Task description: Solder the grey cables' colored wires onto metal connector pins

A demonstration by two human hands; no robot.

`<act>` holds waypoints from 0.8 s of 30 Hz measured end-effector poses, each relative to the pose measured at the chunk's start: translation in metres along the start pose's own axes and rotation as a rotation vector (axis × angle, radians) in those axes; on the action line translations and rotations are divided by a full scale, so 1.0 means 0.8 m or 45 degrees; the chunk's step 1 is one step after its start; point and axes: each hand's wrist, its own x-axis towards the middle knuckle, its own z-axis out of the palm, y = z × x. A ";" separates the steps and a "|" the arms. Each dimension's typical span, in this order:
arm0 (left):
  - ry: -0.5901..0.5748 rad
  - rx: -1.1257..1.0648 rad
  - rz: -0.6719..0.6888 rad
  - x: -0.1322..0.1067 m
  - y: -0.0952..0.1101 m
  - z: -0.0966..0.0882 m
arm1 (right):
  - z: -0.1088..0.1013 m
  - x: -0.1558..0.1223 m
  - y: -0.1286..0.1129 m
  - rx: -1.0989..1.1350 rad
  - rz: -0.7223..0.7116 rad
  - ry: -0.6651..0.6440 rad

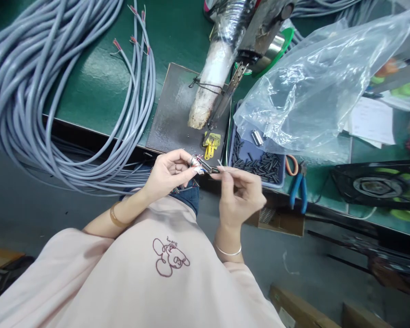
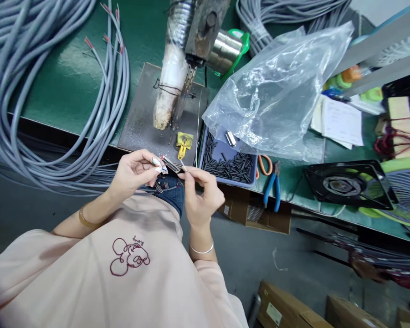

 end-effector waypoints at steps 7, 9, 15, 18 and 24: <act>0.083 0.083 0.016 0.000 -0.003 0.003 | 0.027 -0.001 0.009 0.049 -0.041 -0.037; 0.091 0.096 -0.009 0.002 -0.007 0.004 | 0.029 0.001 0.013 -0.017 -0.156 0.015; 0.051 -0.058 -0.164 0.011 -0.011 0.001 | 0.024 0.004 0.018 0.000 -0.052 -0.036; 0.047 -0.117 -0.230 0.014 -0.008 -0.001 | 0.021 0.003 0.015 0.020 0.032 0.002; 0.058 -0.161 -0.252 0.014 -0.003 -0.001 | 0.009 0.004 0.004 0.164 -0.023 0.308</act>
